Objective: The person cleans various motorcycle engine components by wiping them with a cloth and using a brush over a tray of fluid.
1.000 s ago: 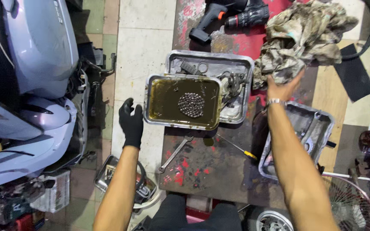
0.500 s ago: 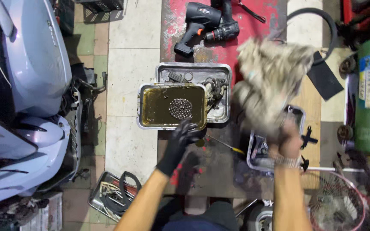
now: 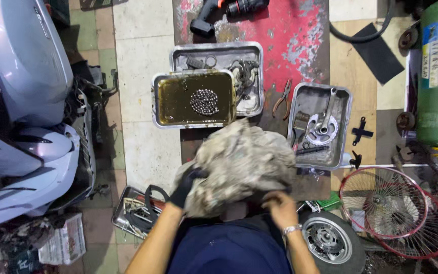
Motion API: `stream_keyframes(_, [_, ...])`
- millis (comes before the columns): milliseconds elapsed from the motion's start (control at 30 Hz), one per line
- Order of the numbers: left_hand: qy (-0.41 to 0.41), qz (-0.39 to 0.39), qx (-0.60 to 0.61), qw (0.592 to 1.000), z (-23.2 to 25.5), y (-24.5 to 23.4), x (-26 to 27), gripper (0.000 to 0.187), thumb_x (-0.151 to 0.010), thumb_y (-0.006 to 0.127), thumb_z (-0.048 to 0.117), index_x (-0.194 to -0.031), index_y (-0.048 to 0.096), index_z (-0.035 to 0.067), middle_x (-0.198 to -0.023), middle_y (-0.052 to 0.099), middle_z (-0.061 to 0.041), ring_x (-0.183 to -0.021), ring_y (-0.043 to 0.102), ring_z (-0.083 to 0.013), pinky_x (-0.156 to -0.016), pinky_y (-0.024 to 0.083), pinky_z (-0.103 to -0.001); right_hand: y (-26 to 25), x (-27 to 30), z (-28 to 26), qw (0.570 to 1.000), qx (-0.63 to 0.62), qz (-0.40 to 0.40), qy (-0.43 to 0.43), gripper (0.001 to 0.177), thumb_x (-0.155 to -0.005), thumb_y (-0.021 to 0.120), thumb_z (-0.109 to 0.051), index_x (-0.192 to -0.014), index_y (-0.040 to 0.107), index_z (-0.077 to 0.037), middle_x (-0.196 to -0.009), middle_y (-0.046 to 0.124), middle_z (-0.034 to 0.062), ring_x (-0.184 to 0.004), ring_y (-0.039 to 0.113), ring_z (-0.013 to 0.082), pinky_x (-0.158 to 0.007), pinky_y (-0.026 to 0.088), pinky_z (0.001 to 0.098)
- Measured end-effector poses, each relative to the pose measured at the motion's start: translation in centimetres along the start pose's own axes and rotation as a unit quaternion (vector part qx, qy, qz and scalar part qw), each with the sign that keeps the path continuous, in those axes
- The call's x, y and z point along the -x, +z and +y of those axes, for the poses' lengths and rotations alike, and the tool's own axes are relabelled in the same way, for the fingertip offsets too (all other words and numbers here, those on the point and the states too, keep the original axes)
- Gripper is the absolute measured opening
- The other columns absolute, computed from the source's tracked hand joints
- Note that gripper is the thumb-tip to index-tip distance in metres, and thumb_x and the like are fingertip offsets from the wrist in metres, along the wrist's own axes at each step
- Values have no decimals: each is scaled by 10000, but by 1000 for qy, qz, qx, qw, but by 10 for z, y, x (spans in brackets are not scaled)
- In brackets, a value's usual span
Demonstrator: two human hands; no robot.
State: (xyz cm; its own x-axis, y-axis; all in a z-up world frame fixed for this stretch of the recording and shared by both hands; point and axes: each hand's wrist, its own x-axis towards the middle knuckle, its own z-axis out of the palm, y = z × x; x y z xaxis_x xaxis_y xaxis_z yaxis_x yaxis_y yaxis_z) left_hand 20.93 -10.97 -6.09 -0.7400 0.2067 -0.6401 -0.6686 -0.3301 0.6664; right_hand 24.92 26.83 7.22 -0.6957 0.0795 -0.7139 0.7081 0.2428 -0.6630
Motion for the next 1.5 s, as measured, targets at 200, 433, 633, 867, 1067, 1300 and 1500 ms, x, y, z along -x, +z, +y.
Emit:
stream_keyframes(200, [10, 199, 97, 975, 36, -91, 136, 216, -963, 557, 115, -1072, 680, -26, -907, 746, -162, -857, 728, -271, -847, 578, -436, 1, -68, -54, 928, 166, 236, -235, 312, -918, 657, -84, -1229, 658, -68, -1154, 693, 170, -1021, 708, 358, -890, 566, 411])
stream_keyframes(433, [52, 265, 152, 951, 52, -122, 195, 289, -936, 541, 90, -1141, 639, -88, -920, 739, -210, -874, 725, -308, -831, 588, -449, 33, -153, -57, 880, 431, 127, -157, 420, -866, 706, -172, -1254, 618, -37, -1260, 631, 228, -1038, 679, 440, -860, 553, 521])
stream_keyframes(633, [53, 238, 175, 954, 35, -112, 188, 363, -913, 527, 69, -1200, 605, -141, -931, 733, -251, -888, 723, -339, -818, 597, -460, 9, -182, -42, 895, 395, 163, -127, 499, -790, 826, -308, -1156, 660, -12, -1113, 690, 234, -1009, 683, 456, -842, 547, 542])
stream_keyframes(867, [70, 221, 289, 929, -11, -137, 209, 286, -980, 573, 98, -1197, 607, -85, -872, 716, -197, -802, 714, -321, -769, 621, -488, -9, -231, -103, 889, 247, 309, -231, 557, -834, 747, -188, -1321, 576, 21, -1170, 658, 252, -1035, 653, 446, -893, 532, 509])
stream_keyframes(1067, [57, 280, 204, 936, -29, -122, 235, 187, -997, 626, 85, -1106, 625, -66, -881, 708, -206, -818, 714, -325, -790, 616, -493, 164, -159, -93, 803, 404, -80, -431, 359, -865, 576, -85, -1219, 632, -80, -1292, 617, 158, -1113, 641, 375, -833, 559, 475])
stream_keyframes(1300, [15, 301, 162, 940, -17, -99, 247, 221, -962, 650, 95, -1137, 634, -40, -953, 706, -206, -885, 706, -327, -828, 598, -475, 226, -192, -47, 668, 578, -131, -450, 264, -951, 552, -206, -1161, 646, -75, -1111, 686, 158, -994, 674, 327, -773, 562, 427])
stream_keyframes(1500, [17, 266, 102, 958, -27, -90, 209, 261, -933, 670, 103, -1163, 642, -17, -1014, 704, -206, -943, 698, -329, -861, 582, -460, 98, -243, -4, 646, 633, -103, -415, 155, -927, 568, -204, -920, 700, -123, -952, 716, 122, -913, 712, 309, -791, 567, 462])
